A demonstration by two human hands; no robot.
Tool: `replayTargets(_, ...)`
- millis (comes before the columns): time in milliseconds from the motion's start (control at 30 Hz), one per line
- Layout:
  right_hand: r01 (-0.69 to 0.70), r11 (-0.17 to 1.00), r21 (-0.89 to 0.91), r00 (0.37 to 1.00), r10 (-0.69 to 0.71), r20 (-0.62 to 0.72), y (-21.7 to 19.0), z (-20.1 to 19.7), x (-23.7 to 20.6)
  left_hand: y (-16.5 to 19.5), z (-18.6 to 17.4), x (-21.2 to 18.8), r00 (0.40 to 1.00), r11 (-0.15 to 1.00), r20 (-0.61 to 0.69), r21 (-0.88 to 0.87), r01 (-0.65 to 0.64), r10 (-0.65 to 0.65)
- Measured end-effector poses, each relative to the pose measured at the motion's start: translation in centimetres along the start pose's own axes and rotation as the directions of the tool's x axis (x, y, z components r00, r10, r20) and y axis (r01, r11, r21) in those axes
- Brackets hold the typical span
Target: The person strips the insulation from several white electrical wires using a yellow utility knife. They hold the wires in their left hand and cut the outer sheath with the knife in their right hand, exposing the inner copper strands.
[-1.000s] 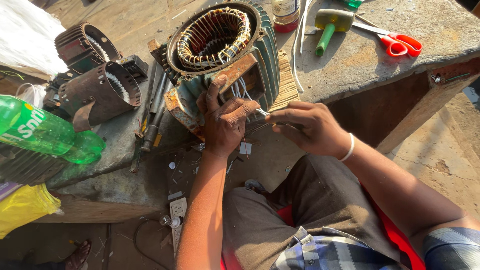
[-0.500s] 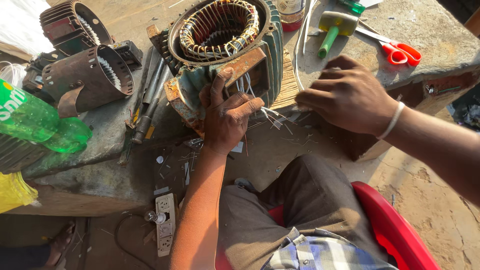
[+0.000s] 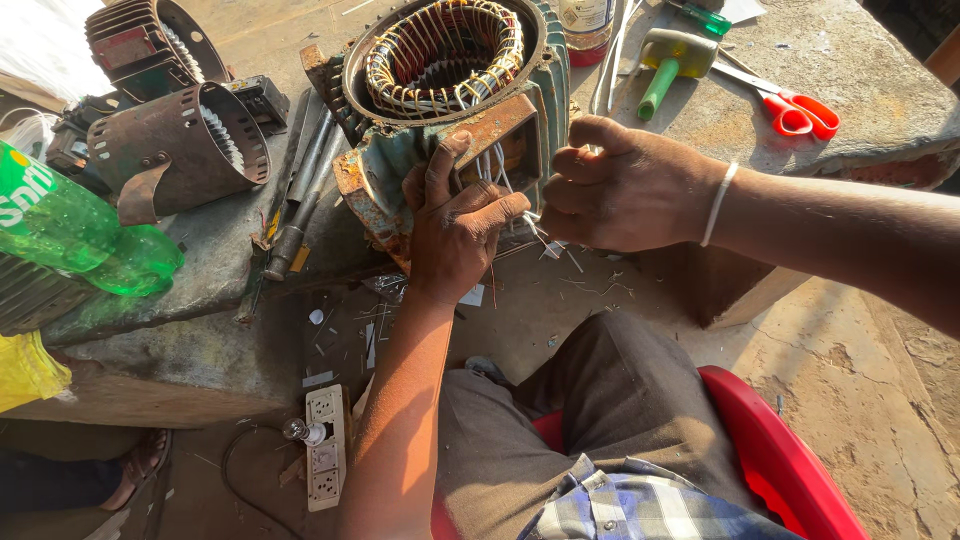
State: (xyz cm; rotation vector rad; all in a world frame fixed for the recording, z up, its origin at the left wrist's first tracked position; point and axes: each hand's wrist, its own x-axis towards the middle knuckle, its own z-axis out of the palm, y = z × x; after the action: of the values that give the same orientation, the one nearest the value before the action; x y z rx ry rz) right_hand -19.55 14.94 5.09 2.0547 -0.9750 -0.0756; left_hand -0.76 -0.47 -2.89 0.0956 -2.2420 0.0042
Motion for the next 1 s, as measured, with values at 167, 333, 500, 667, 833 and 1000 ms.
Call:
replayTargets(167, -0.025, 0.999, 0.026, 0.997, 0.027, -0.079, -0.7, 1.4, -0.1, 0.1, -0.1, 0.1, 1.000, 1.000, 0.004, 0.021, -0.006, 0.006)
replayTargets(333, -0.036, 0.998, 0.047, 0.993, 0.031, 0.110, -1.5, 0.9, -1.7, 0.0, 0.2, 0.0, 1.000, 1.000, 0.000, 0.020, 0.003, -0.003)
replayTargets(500, -0.004, 0.988, 0.153, 0.999, 0.010, -0.034, -1.4, -2.1, -4.8, -0.3, 0.6, -0.1, 1.000, 1.000, 0.003, 0.029, -0.006, 0.006)
replayTargets(667, -0.021, 0.997, -0.069, 0.996, 0.026, 0.081, -0.2, -2.1, -3.8, -0.2, 0.5, -0.1, 1.000, 0.999, -0.014, 0.044, -0.010, 0.011)
replayTargets(833, 0.119, 0.984, -0.134, 0.993, -0.119, 0.012, 0.4, 0.4, -0.1, 0.0, 0.0, -0.1, 1.000, 1.000, 0.010, 0.026, -0.008, 0.008)
replayTargets(1000, 0.278, 0.952, -0.127, 0.954, -0.259, 0.149, -0.6, 0.8, 0.0, -0.2, 0.2, -0.1, 1.000, 1.000, 0.005, 0.000, -0.004, 0.004)
